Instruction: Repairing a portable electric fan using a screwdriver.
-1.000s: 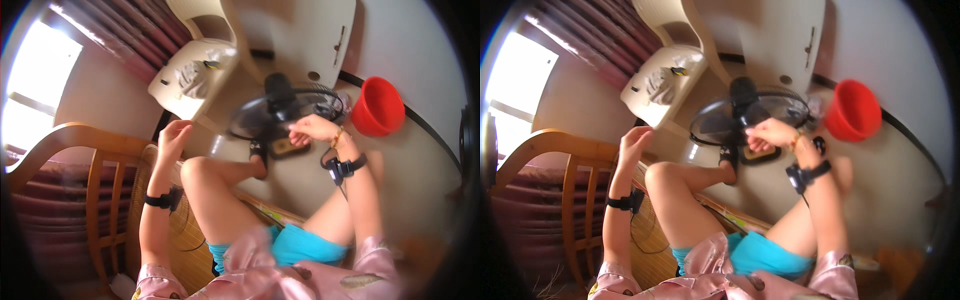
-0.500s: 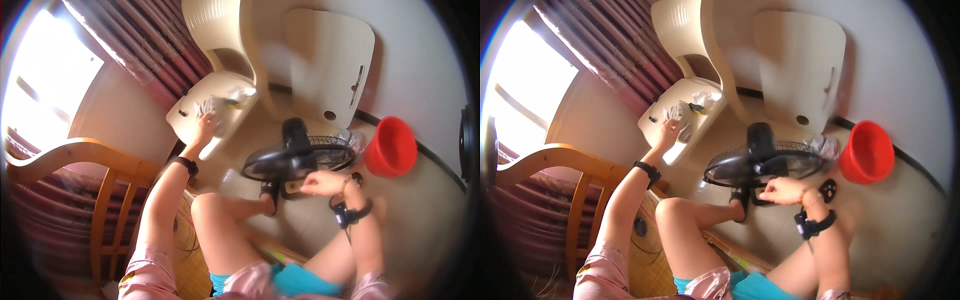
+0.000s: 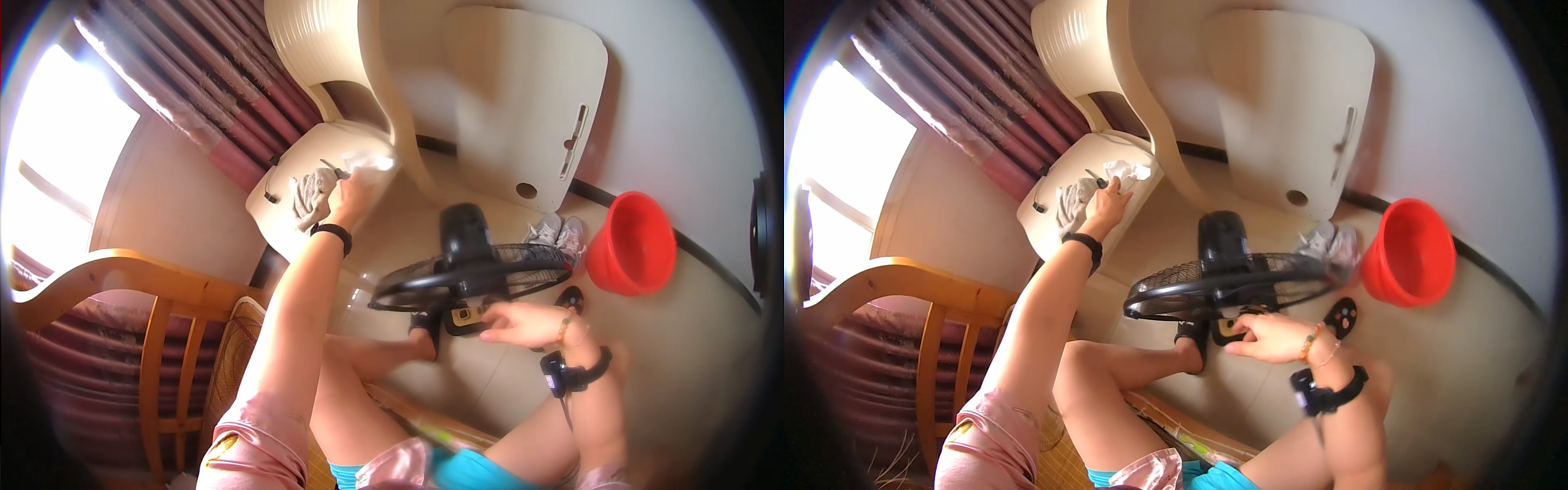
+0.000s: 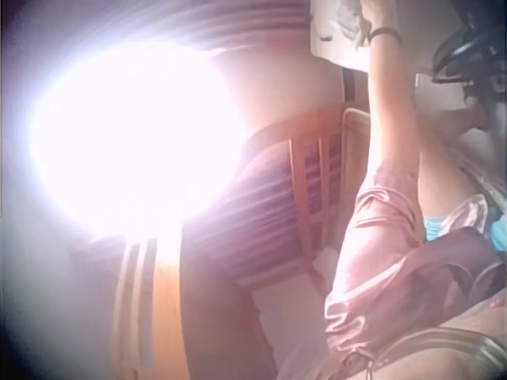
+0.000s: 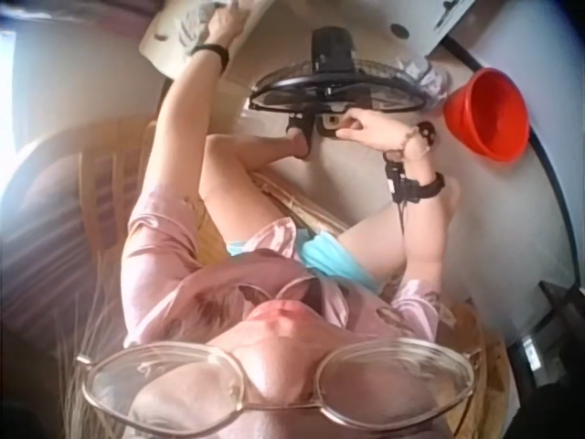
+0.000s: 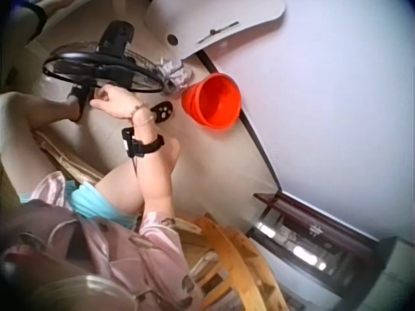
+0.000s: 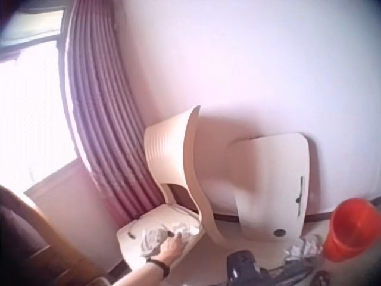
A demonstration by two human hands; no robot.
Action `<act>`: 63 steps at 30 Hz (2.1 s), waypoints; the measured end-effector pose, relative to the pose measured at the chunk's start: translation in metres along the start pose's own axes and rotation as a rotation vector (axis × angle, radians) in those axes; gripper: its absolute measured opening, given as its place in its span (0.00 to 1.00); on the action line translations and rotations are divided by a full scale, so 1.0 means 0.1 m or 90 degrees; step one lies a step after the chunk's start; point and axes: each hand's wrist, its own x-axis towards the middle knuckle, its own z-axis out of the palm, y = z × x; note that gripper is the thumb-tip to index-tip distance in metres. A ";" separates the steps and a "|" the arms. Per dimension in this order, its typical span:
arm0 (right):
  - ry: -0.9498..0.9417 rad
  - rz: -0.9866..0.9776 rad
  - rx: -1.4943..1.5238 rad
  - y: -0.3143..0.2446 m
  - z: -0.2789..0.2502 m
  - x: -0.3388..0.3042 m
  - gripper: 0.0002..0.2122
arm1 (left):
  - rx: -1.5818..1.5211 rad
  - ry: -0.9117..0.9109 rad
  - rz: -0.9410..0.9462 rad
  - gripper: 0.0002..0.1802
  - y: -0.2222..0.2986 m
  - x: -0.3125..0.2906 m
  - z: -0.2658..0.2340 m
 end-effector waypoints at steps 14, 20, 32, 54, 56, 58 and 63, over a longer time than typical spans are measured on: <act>-0.019 -0.007 0.040 -0.13 0.14 0.14 0.24 | -0.622 0.231 -0.397 0.22 -0.34 -0.20 -0.18; 0.014 -0.160 0.323 -0.79 0.45 -0.01 0.18 | -1.129 -0.036 -0.171 0.15 0.11 -1.98 -0.97; 0.371 -0.086 0.026 -1.43 1.50 0.25 0.14 | -1.133 0.060 -0.130 0.24 0.68 -3.94 -0.70; 0.402 -0.077 0.151 -1.87 1.23 0.20 0.10 | -0.710 -0.132 0.001 0.31 -0.20 -3.52 -0.95; 0.409 -0.096 0.052 -1.99 0.96 0.10 0.10 | -0.680 -0.090 -0.067 0.25 -0.31 -3.29 -0.86; 0.408 -0.140 -0.015 -2.20 0.85 0.11 0.10 | -0.632 -0.007 -0.182 0.25 -0.42 -3.04 -0.55; 0.353 -0.270 -0.326 -2.42 0.61 0.45 0.15 | -0.466 -0.088 -0.400 0.32 -0.13 -2.87 -0.17</act>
